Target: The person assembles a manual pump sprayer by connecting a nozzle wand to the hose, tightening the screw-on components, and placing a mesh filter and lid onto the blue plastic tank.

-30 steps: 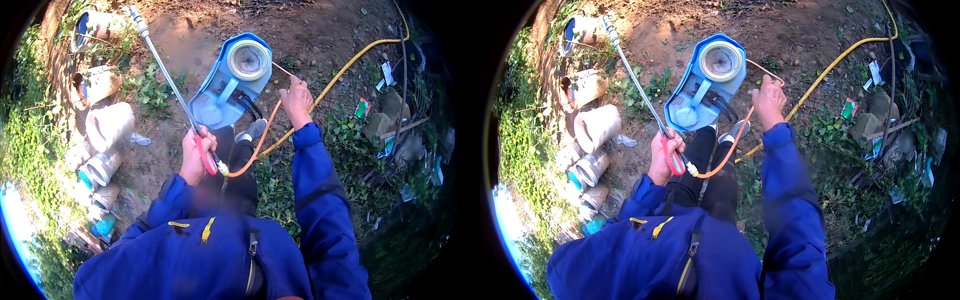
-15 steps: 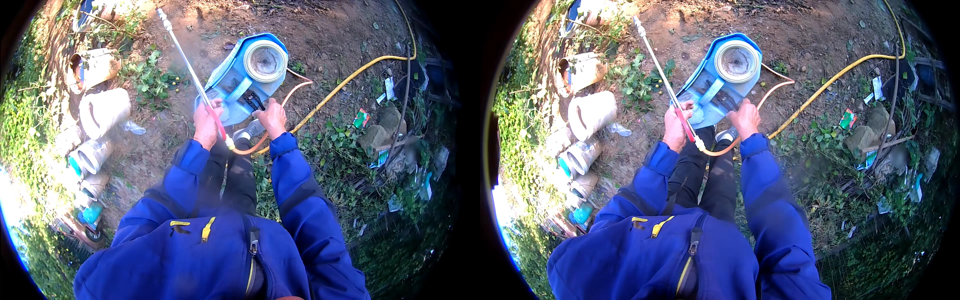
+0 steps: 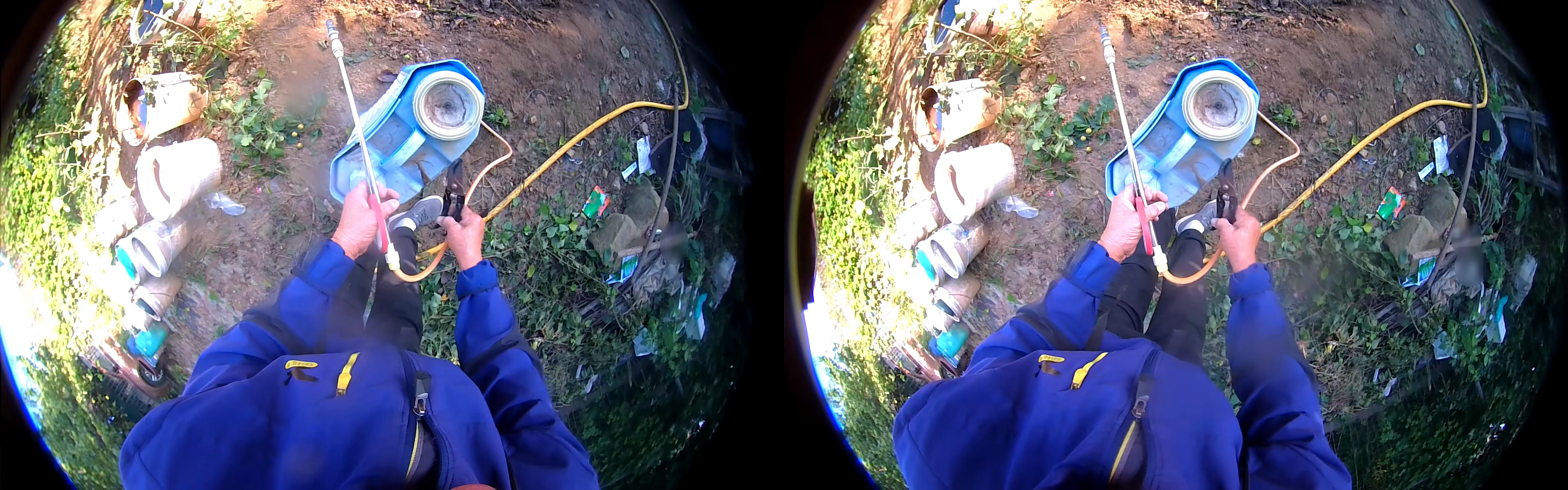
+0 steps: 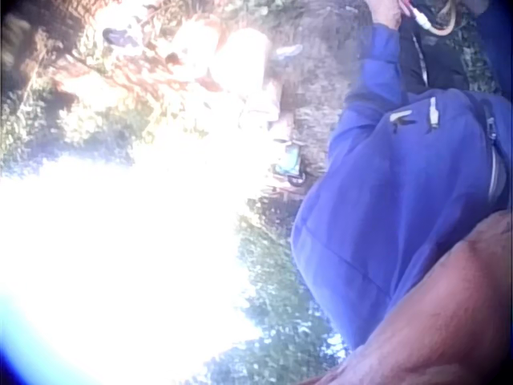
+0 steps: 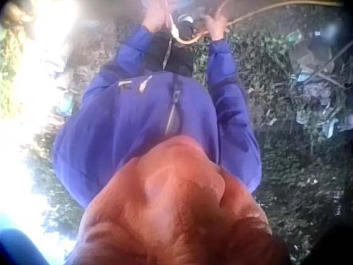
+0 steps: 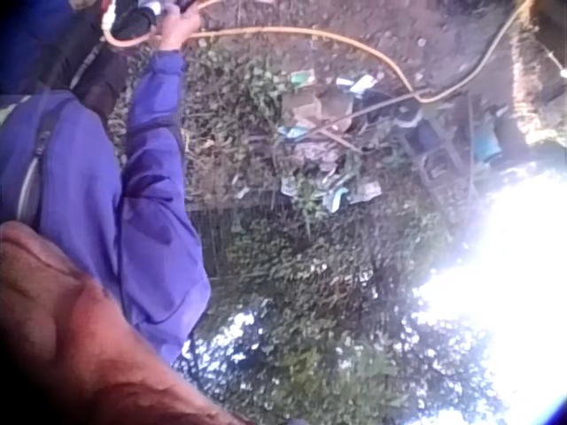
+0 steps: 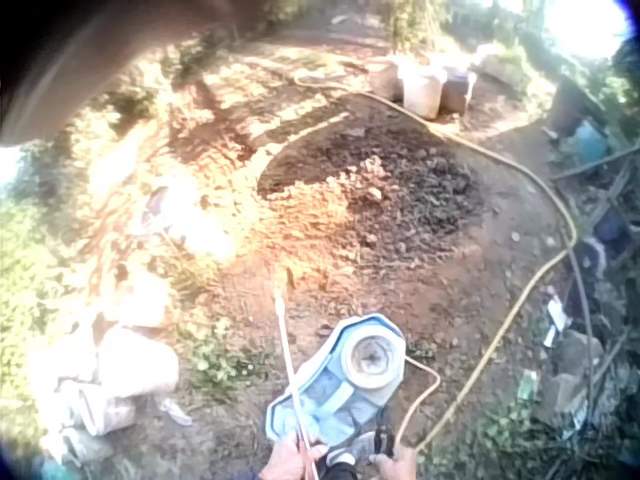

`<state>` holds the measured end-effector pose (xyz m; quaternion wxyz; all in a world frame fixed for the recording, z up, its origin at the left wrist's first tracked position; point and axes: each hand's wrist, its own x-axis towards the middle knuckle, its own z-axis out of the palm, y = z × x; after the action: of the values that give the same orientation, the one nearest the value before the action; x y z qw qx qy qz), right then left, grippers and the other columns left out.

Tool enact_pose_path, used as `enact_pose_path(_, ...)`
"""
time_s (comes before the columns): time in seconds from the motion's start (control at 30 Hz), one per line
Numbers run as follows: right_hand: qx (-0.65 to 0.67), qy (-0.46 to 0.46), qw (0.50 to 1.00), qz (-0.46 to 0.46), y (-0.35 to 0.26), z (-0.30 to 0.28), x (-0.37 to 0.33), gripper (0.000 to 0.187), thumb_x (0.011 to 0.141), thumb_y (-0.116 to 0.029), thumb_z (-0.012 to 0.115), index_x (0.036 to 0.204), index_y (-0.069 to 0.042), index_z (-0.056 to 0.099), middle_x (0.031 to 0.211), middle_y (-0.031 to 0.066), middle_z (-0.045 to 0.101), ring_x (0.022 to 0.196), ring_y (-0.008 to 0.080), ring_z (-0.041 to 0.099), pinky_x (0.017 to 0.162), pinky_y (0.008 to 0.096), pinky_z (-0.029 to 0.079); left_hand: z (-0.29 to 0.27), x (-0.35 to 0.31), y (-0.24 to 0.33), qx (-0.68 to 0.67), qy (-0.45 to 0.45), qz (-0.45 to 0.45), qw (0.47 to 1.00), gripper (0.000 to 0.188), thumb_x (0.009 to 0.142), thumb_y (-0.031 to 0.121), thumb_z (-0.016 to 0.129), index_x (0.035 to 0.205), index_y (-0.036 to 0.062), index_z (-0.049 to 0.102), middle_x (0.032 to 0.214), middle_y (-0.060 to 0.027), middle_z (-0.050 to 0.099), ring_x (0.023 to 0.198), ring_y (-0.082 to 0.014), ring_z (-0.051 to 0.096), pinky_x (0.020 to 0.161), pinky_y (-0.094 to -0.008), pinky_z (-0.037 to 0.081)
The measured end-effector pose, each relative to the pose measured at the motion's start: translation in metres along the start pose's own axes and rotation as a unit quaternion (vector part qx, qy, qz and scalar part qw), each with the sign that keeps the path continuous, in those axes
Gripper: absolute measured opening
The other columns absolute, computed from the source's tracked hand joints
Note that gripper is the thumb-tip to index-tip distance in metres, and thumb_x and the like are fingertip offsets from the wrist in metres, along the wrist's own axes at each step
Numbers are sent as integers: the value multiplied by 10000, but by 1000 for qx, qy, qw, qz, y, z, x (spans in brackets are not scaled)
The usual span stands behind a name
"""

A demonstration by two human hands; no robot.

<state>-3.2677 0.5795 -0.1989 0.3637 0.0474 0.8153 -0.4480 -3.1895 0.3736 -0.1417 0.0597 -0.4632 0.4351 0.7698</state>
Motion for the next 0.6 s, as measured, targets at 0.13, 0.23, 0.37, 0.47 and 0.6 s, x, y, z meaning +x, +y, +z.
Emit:
enact_pose_path(0.13,109,58,992,-32,-23,-15,-20,167,723,-38,681,888,-16,666,715,37,658,644,101,592,613,268,484,14,1,3,-8,12,26,1000,246,786,-62,645,918,59,476,987,-114,618,844,-159,623,721,-253,513)
enact_pose_path(0.23,136,-12,990,-24,-68,-22,-28,172,747,-52,675,899,13,630,720,21,640,656,98,587,605,263,480,29,-1,16,-27,-12,40,999,257,792,-73,638,926,64,466,1034,-128,613,915,-179,624,772,-275,526)
enact_pose_path(0.37,237,-100,966,-5,-121,-15,-31,148,775,-77,653,860,30,596,690,0,588,624,91,550,580,273,459,56,-12,48,-114,-76,28,990,281,803,-41,667,986,60,479,1063,-99,598,931,-170,621,766,-266,527)
enact_pose_path(0.47,141,-81,982,-96,-109,-8,-26,150,818,-87,630,915,27,624,713,86,628,640,105,570,599,291,466,62,-16,52,-96,-84,38,991,297,809,-31,672,1017,65,484,983,-40,571,863,-123,601,742,-250,518)
enact_pose_path(0.6,132,1,980,-152,-132,-10,-35,167,843,-137,646,927,7,636,699,119,637,627,159,608,589,301,475,75,-16,53,-43,-31,102,993,328,799,-15,668,1055,43,472,930,-38,538,797,-90,559,676,-239,499)
